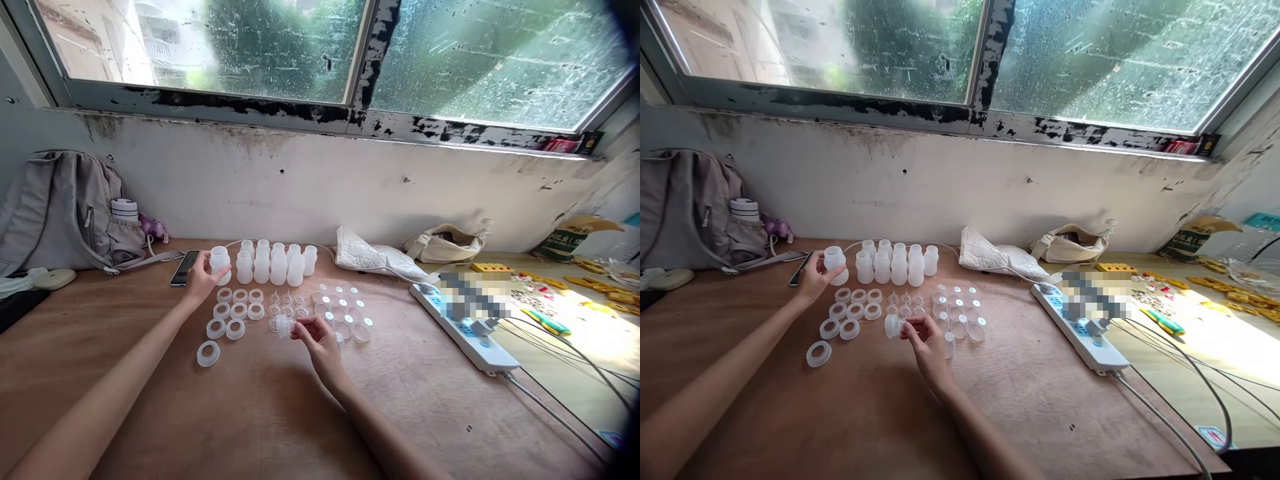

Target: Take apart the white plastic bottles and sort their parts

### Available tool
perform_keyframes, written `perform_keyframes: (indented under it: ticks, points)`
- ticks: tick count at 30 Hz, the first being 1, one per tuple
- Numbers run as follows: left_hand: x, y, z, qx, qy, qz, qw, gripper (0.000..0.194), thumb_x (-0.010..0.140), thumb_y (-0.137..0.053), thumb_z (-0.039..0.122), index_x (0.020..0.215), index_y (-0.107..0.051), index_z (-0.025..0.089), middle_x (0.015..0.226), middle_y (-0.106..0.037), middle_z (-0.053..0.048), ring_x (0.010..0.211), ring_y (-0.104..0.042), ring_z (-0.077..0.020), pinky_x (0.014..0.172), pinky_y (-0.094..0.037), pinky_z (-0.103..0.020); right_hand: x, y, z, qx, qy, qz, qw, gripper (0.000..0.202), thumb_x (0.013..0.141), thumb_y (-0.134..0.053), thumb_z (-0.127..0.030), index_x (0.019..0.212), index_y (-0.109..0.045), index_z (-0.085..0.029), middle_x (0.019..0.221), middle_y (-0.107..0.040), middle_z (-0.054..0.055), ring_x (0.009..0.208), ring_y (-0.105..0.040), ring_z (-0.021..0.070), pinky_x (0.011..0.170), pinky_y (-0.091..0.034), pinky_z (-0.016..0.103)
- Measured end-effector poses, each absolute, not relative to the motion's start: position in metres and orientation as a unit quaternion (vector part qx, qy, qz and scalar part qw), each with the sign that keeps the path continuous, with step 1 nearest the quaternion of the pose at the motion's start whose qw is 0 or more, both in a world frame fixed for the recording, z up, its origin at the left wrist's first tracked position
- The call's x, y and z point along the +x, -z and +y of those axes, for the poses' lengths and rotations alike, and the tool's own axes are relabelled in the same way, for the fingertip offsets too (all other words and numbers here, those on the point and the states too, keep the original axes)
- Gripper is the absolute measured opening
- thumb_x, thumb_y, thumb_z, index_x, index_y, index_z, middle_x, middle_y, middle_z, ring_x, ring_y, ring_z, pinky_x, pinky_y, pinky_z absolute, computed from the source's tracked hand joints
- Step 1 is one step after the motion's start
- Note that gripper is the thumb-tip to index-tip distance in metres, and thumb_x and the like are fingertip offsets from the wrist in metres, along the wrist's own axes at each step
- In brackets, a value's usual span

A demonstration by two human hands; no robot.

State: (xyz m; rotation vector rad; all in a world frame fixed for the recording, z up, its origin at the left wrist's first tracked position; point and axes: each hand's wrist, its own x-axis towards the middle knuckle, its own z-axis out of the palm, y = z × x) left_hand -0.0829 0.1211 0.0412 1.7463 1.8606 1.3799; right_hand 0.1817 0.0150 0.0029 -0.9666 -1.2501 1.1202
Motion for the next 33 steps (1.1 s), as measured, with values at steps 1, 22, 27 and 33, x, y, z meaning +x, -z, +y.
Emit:
perform_keyframes:
  ticks: [1, 22, 27, 33]
  points:
    - [-0.078, -0.045, 0.109, 0.631, -0.464, 0.610, 0.118, 0.048, 0.066, -0.056, 0.047, 0.104, -0.045, 0.020, 0.093, -0.060, -0.004, 0.083, -0.059, -0.0195, 0.072, -0.045, -0.028, 0.182, -0.003, 0.014, -0.408, -0.476, -0.526, 0.574, 0.016, 0.075, -0.059, -0.032, 0.078, -0.053, -0.017, 0.065, -0.060, 0.000, 0.062, -0.059, 0.0146, 0.061, -0.049, 0.029]
    - [-0.019, -0.007, 0.001, 0.837, -0.371, 0.399, 0.047, 0.046, 0.069, -0.056, 0.025, 0.113, -0.042, 0.022, 0.101, -0.060, -0.007, 0.090, -0.058, -0.0214, 0.078, -0.047, -0.034, 0.182, -0.005, 0.012, -0.403, -0.454, -0.586, 0.537, 0.015, 0.079, -0.054, -0.033, 0.076, -0.052, -0.019, 0.059, -0.055, -0.001, 0.052, -0.053, 0.0120, 0.053, -0.044, 0.027]
    - [-0.018, -0.007, 0.001, 0.843, -0.362, 0.394, 0.053, 0.044, 0.070, -0.054, 0.025, 0.113, -0.043, 0.022, 0.101, -0.060, -0.007, 0.090, -0.058, -0.0221, 0.077, -0.047, -0.035, 0.182, -0.003, 0.012, -0.415, -0.448, -0.600, 0.517, 0.018, 0.079, -0.052, -0.035, 0.076, -0.052, -0.018, 0.059, -0.054, -0.001, 0.052, -0.053, 0.0121, 0.052, -0.044, 0.026]
    - [-0.018, -0.004, 0.000, 0.843, -0.357, 0.399, 0.054, 0.045, 0.070, -0.055, 0.026, 0.113, -0.043, 0.021, 0.103, -0.060, -0.007, 0.090, -0.058, -0.0222, 0.077, -0.047, -0.035, 0.182, 0.000, 0.013, -0.417, -0.441, -0.606, 0.515, 0.017, 0.080, -0.052, -0.035, 0.075, -0.051, -0.018, 0.059, -0.054, -0.001, 0.051, -0.052, 0.0115, 0.050, -0.045, 0.025]
